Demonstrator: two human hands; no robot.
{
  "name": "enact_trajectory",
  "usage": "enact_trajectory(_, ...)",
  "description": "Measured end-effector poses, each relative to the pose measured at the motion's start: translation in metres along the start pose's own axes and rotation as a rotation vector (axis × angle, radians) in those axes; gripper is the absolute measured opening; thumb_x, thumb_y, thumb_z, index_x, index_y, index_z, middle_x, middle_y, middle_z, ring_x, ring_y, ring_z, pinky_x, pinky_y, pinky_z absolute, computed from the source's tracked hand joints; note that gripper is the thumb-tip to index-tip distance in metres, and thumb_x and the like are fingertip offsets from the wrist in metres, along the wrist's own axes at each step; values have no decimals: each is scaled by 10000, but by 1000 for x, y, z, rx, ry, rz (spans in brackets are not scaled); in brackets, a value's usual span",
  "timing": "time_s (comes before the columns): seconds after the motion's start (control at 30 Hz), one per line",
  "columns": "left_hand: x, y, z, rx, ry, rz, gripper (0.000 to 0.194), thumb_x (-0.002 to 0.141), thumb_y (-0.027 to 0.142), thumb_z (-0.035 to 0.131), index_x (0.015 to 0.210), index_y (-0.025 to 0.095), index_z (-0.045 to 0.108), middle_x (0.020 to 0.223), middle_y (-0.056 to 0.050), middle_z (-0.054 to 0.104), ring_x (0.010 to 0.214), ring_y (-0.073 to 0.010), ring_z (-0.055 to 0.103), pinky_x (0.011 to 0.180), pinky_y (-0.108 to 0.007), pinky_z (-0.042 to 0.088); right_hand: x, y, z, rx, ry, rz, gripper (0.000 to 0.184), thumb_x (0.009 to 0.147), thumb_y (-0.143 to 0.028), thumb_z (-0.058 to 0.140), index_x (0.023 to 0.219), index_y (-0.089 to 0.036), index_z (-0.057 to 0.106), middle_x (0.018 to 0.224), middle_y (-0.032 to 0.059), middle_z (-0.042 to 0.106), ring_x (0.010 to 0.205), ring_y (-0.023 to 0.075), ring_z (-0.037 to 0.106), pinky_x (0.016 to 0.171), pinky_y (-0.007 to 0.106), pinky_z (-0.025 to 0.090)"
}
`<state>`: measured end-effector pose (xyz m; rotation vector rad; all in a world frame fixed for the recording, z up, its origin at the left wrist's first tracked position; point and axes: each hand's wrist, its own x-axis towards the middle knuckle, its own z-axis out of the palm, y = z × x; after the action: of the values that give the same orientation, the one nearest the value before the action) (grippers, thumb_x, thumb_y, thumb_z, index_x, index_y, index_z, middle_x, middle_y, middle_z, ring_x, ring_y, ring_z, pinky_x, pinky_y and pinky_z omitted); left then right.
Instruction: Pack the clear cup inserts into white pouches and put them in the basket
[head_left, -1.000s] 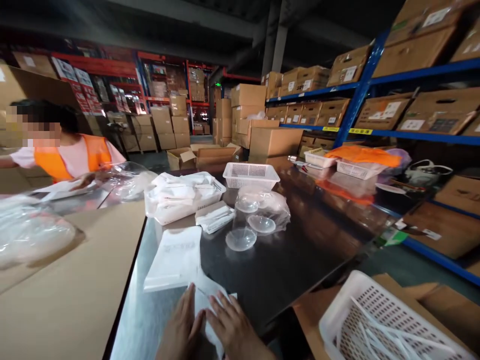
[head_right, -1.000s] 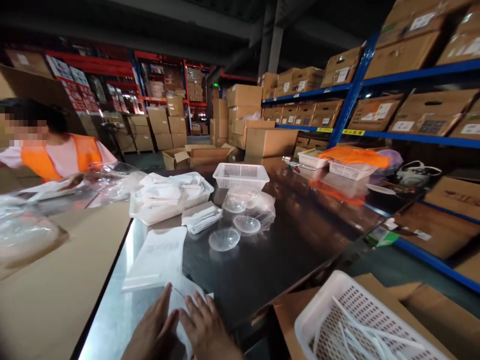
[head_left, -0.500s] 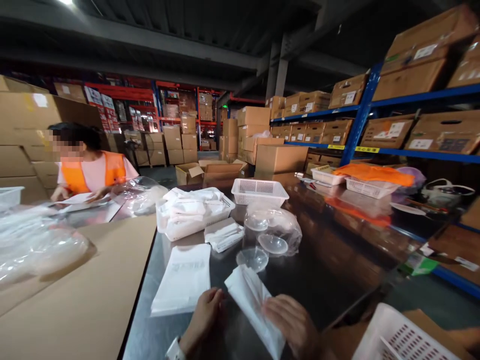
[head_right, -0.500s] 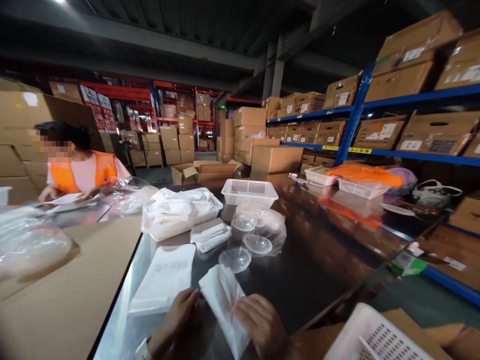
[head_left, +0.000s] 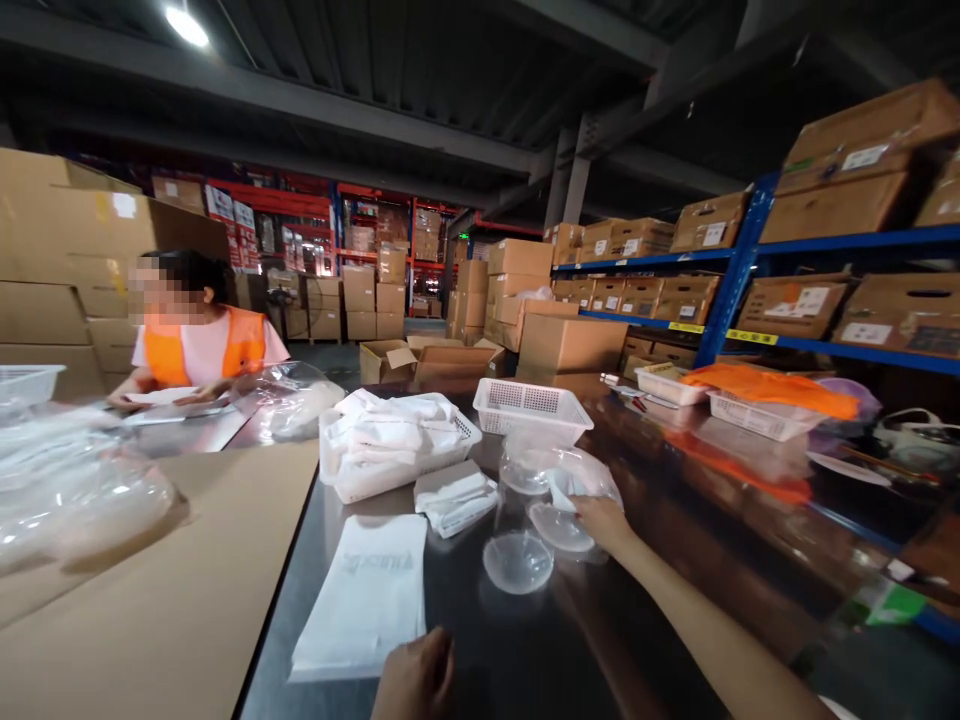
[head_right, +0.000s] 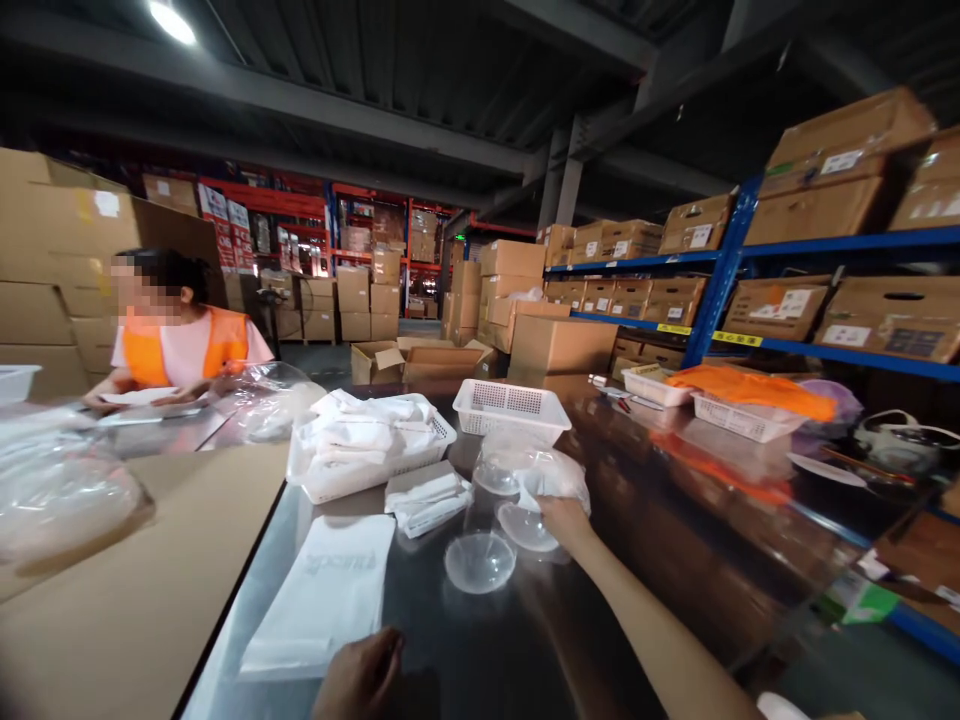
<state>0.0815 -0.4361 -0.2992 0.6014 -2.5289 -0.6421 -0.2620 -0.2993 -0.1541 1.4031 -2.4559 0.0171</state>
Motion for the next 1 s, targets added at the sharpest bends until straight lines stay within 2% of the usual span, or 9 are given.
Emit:
enact_trajectory(0.13, -1, 6, -3, -28, -5, 4, 277, 926, 220, 329, 755, 228, 547, 685, -63, 682, 634, -191, 668, 574, -267, 342, 5, -6, 6, -1, 4, -65, 436, 786, 4, 522, 1096, -223, 726, 1017, 84, 745, 902, 251, 714, 758, 305, 533)
enact_trajectory(0.27, -2, 23, -23, -44, -81, -41, 277, 929, 228, 323, 742, 223, 526, 720, -69, 690, 677, -194, 673, 587, -269, 337, 16, 1, 6, -1, 12, -127, 431, 818, 17, 467, 1115, -178, 712, 1059, 101, 734, 981, 212, 691, 827, 275, 495)
enact_trajectory(0.4, -4, 35, -38, -73, -104, -87, 295, 943, 243, 296, 736, 218, 505, 746, -76, 689, 700, -196, 662, 606, -282, 327, 22, 12, 3, -44, 12, -136, 469, 783, 42, 450, 1147, -139, 685, 1000, 145, 736, 869, 238, 702, 772, 324, 513)
enact_trajectory(0.53, 0, 37, -27, -66, -103, -104, 257, 920, 214, 329, 718, 213, 488, 731, -81, 693, 683, -196, 661, 587, -290, 300, 20, 10, -7, -56, 49, -270, 333, 823, -52, 492, 1073, -124, 700, 1006, 169, 725, 922, 262, 679, 842, 391, 506)
enact_trajectory(0.63, 6, 36, -16, -50, -137, -53, 208, 884, 189, 392, 694, 212, 472, 738, -82, 707, 678, -195, 671, 564, -288, 282, 31, -4, -28, -48, 100, -444, 306, 885, -109, 466, 1077, -162, 699, 1080, 141, 712, 1056, 249, 632, 946, 413, 460)
enact_trajectory(0.73, 10, 35, -15, -45, -153, -15, 187, 861, 161, 426, 689, 210, 481, 748, -79, 717, 680, -195, 680, 552, -285, 275, 62, -36, -64, -78, 258, -545, 375, 934, -91, 364, 1121, -162, 681, 1139, 138, 691, 1130, 243, 585, 965, 428, 428)
enact_trajectory(0.8, 9, 34, -21, -47, -134, -29, 189, 866, 152, 425, 707, 207, 512, 750, -81, 718, 696, -202, 688, 557, -284, 283, 90, -71, -90, -98, 349, -460, 372, 942, -106, 365, 1172, -142, 655, 1189, 148, 666, 1172, 259, 547, 988, 439, 396)
enact_trajectory(0.9, 4, 35, -30, -30, -104, -73, 208, 881, 140, 412, 754, 201, 565, 772, -82, 721, 731, -207, 694, 579, -283, 301, 132, -133, -118, -88, 310, -280, 389, 946, -137, 389, 1288, -95, 569, 1313, 182, 582, 1249, 285, 471, 1020, 432, 358)
enact_trajectory(1.0, 1, 37, -38, 26, -99, -130, 232, 894, 125, 409, 773, 195, 594, 779, -71, 718, 731, -196, 686, 588, -282, 313, 154, -182, -120, -71, 206, -327, 383, 939, -106, 363, 1237, -130, 604, 1238, 155, 627, 1182, 262, 521, 973, 386, 388)
